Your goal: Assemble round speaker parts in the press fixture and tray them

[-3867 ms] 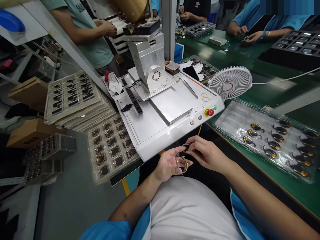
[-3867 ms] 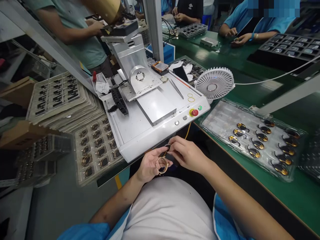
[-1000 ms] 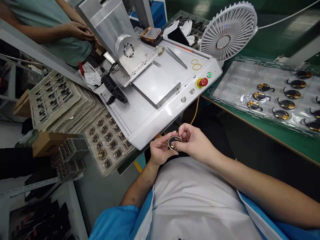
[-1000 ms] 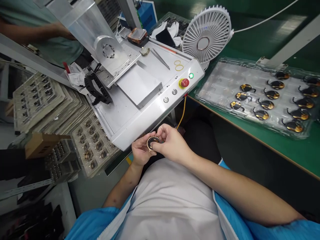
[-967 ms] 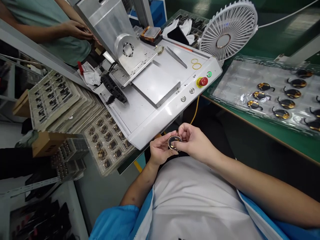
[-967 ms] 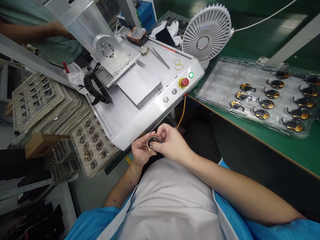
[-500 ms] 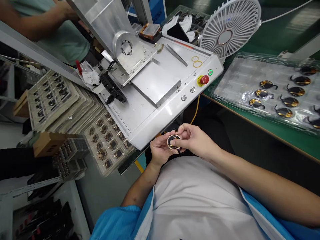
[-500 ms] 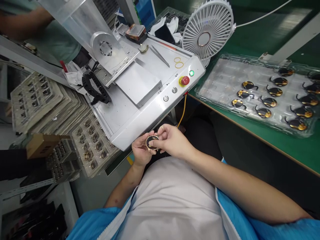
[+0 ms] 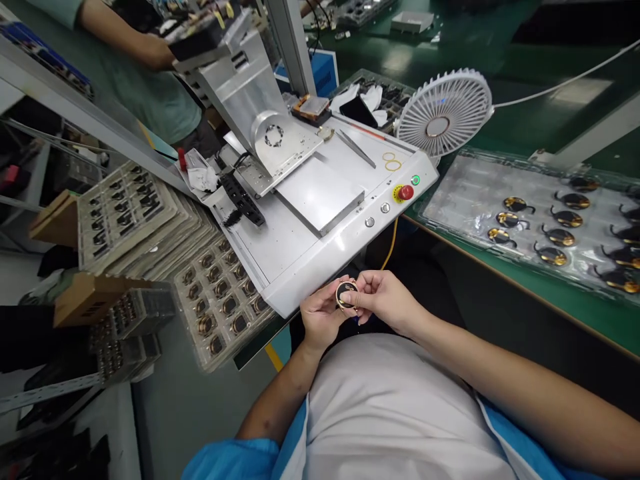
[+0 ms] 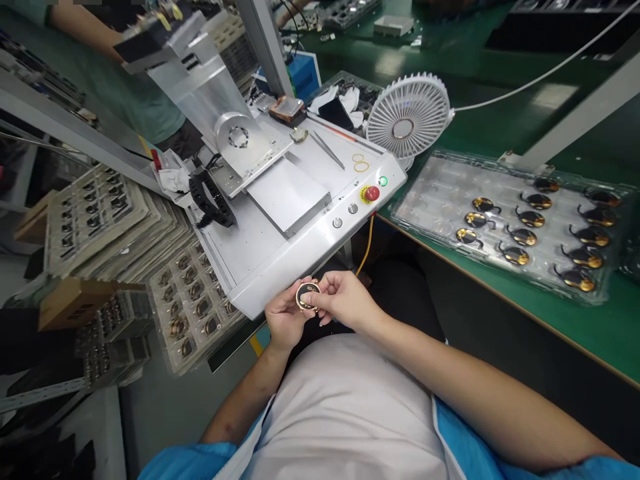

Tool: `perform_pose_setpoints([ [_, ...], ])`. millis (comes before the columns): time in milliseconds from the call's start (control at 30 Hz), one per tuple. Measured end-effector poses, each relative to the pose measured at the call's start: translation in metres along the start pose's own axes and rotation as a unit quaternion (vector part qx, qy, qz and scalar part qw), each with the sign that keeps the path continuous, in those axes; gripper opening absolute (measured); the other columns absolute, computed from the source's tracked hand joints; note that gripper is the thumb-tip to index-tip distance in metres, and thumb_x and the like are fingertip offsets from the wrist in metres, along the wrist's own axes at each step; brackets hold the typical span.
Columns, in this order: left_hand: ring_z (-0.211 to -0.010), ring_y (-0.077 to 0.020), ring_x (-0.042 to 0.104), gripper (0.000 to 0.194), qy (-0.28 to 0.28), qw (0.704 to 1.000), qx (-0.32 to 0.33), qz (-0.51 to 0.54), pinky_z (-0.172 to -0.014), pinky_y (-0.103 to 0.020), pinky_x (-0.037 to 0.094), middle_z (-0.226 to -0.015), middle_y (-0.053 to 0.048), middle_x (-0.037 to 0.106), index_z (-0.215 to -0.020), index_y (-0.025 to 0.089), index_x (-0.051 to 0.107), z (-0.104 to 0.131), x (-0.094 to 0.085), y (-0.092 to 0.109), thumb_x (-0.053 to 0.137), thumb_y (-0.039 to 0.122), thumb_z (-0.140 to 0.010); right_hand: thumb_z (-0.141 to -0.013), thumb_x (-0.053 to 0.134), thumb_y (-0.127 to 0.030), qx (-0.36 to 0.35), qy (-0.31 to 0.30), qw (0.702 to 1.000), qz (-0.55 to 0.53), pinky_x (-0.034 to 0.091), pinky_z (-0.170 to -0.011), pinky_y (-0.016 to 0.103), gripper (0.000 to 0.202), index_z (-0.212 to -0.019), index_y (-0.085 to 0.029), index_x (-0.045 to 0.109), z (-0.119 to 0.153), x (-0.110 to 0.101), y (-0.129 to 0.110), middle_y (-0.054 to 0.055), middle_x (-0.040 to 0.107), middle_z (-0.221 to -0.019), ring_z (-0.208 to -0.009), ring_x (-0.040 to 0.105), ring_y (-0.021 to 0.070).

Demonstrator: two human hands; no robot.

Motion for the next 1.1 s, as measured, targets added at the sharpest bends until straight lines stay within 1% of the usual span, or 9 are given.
perform_pose_setpoints([
  [100, -0.11, -0.0268, 0.079, 0.045, 0.019, 1.0, -0.021, 0.013, -0.097, -0.04, 0.065, -0.121, -0.009, 0.081, -0.12, 0.028, 0.078, -0.001, -0.001, 0.003, 0.092, 0.033, -0.077, -0.05, 0.102, -0.059, -0.016, 0.006, 0.996, 0.089, 0.051, -0.038, 0.02, 0.063, -0.073, -0.015, 0.062, -0.02, -0.016, -0.027, 0.003, 0.067, -0.059, -0.047, 0.06, 0.0134],
  [167, -0.105, -0.028, 0.08, 0.044, 0.016, 0.998, -0.054, 0.022, -0.095, -0.044, 0.065, -0.122, -0.011, 0.079, -0.12, 0.025, 0.075, -0.002, 0.0, 0.004, 0.089, 0.036, -0.079, -0.055, 0.1, -0.061, -0.079, 0.095, 0.989, 0.087, 0.047, -0.035, 0.021, 0.064, -0.08, -0.017, 0.061, -0.038, -0.038, -0.062, 0.002, 0.066, -0.06, -0.044, 0.056, 0.012],
  [267, -0.095, -0.0254, 0.081, 0.044, -0.014, 0.997, -0.079, 0.015, -0.083, -0.04, 0.068, -0.12, -0.009, 0.076, -0.117, 0.024, 0.074, -0.004, 0.003, 0.007, 0.091, 0.033, -0.077, -0.076, 0.093, -0.052, -0.144, 0.226, 0.961, 0.065, 0.041, -0.033, 0.022, 0.049, -0.081, -0.02, 0.056, -0.062, -0.067, -0.109, -0.002, 0.06, -0.055, -0.038, 0.046, 0.0099],
  [400, -0.087, -0.0189, 0.079, 0.056, -0.014, 0.998, -0.053, -0.024, -0.079, -0.033, 0.067, -0.114, -0.009, 0.08, -0.117, 0.024, 0.077, -0.005, -0.001, 0.011, 0.098, 0.024, -0.066, -0.089, 0.082, -0.033, -0.167, 0.241, 0.951, 0.095, 0.034, -0.036, 0.022, 0.038, -0.07, -0.02, 0.052, -0.081, -0.074, -0.135, -0.003, 0.052, -0.052, -0.038, 0.038, 0.0077],
  [600, -0.097, -0.0237, 0.081, 0.074, 0.008, 0.993, 0.014, -0.121, -0.087, -0.034, 0.068, -0.119, -0.015, 0.081, -0.132, 0.019, 0.071, -0.004, -0.001, 0.019, 0.098, 0.019, -0.063, -0.088, 0.08, -0.041, -0.234, 0.217, 0.938, 0.133, 0.032, -0.043, 0.023, 0.038, -0.07, -0.019, 0.055, -0.049, -0.063, -0.127, -0.001, 0.053, -0.052, -0.042, 0.042, 0.0082],
  [667, -0.102, -0.0249, 0.081, 0.077, 0.009, 0.987, 0.032, -0.157, -0.091, -0.035, 0.068, -0.123, -0.016, 0.08, -0.136, 0.018, 0.068, -0.005, 0.001, 0.023, 0.096, 0.018, -0.065, -0.081, 0.085, -0.048, -0.225, 0.151, 0.948, 0.165, 0.033, -0.043, 0.023, 0.041, -0.07, -0.019, 0.058, -0.031, -0.049, -0.116, 0.0, 0.055, -0.053, -0.043, 0.044, 0.0094],
  [767, -0.108, -0.0274, 0.08, 0.075, 0.011, 0.979, 0.037, -0.2, -0.095, -0.036, 0.067, -0.126, -0.018, 0.078, -0.139, 0.017, 0.066, -0.007, 0.005, 0.028, 0.094, 0.02, -0.07, -0.073, 0.088, -0.057, -0.139, 0.004, 0.967, 0.214, 0.035, -0.042, 0.023, 0.046, -0.071, -0.019, 0.062, -0.008, -0.022, -0.088, 0.0, 0.057, -0.053, -0.043, 0.047, 0.0113],
  [833, -0.109, -0.028, 0.079, 0.073, 0.005, 0.976, 0.043, -0.216, -0.095, -0.036, 0.068, -0.128, -0.017, 0.077, -0.14, 0.018, 0.065, -0.009, 0.008, 0.03, 0.092, 0.021, -0.072, -0.074, 0.086, -0.059, -0.089, -0.054, 0.967, 0.233, 0.036, -0.042, 0.023, 0.046, -0.071, -0.018, 0.064, 0.004, -0.01, -0.069, 0.0, 0.058, -0.053, -0.044, 0.047, 0.0118],
  [1100, -0.107, -0.0274, 0.08, 0.068, 0.001, 0.962, 0.081, -0.261, -0.095, -0.034, 0.068, -0.129, -0.015, 0.077, -0.14, 0.02, 0.066, -0.005, 0.01, 0.033, 0.09, 0.02, -0.076, -0.081, 0.074, -0.046, -0.114, -0.004, 0.948, 0.297, 0.036, -0.047, 0.023, 0.03, -0.071, -0.019, 0.065, 0.006, -0.009, -0.05, 0.003, 0.066, -0.059, -0.05, 0.051, 0.0135],
])
Point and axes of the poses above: each hand's wrist, its own z-axis away from the middle knuckle, its own x-axis out of the palm, y = z × x, the point moved 6 cm from there along -z, towards the middle knuckle
